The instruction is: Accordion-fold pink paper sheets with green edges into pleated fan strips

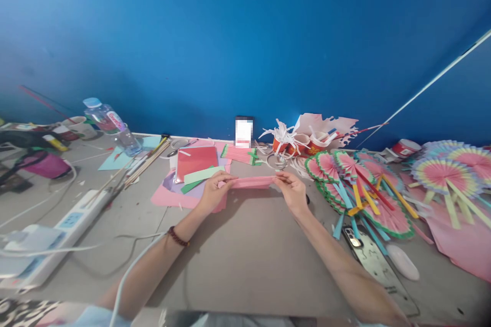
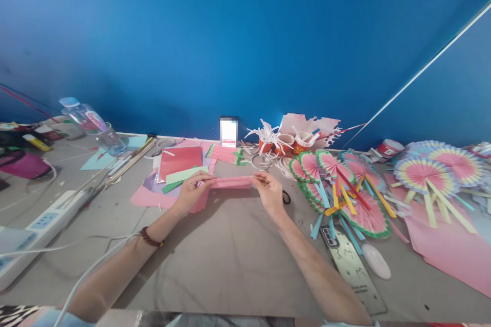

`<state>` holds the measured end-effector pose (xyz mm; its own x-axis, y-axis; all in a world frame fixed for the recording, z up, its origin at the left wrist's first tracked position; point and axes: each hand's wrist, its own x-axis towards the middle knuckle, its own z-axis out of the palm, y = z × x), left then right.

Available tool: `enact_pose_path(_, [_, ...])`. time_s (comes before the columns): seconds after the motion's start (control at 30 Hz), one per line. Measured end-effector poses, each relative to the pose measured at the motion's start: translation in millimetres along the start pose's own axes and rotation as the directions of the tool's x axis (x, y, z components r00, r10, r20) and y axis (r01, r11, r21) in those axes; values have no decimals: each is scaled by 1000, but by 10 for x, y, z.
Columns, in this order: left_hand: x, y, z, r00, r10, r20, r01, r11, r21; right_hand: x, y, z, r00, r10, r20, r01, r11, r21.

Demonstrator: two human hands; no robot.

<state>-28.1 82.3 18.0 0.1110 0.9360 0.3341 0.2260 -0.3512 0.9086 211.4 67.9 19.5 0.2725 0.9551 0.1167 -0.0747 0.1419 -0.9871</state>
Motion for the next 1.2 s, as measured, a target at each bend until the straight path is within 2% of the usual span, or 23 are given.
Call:
enact_pose_path(0.27, [-6,63,-18,989,124,-80,-116,988,102,-77,-63,9,983,-171,65,178,975,-130])
enact_pose_path(0.4, [-16,60,-19,983,168,-70,-158,979,133,-86,-57,0,978,-183,99,197,969,-150])
enact_pose_path(0.6, [-37,53,-1,969,246,-29,-239,960,148,-38,0,-17,981,-144,128,160,979,-123])
enact_pose_path(0.83, [-46,106,3,975,217,-43,-208,965,163,-9,32,-10,993,0,117,-1,1000,3])
enact_pose_path(1.03, [-42,62,-7,971,234,-48,-223,959,174,-34,68,23,996,56,62,-60,996,65])
enact_pose_path(1.2, [-35,0,-16,971,234,-43,-223,958,183,-33,72,29,997,73,10,-74,996,51])
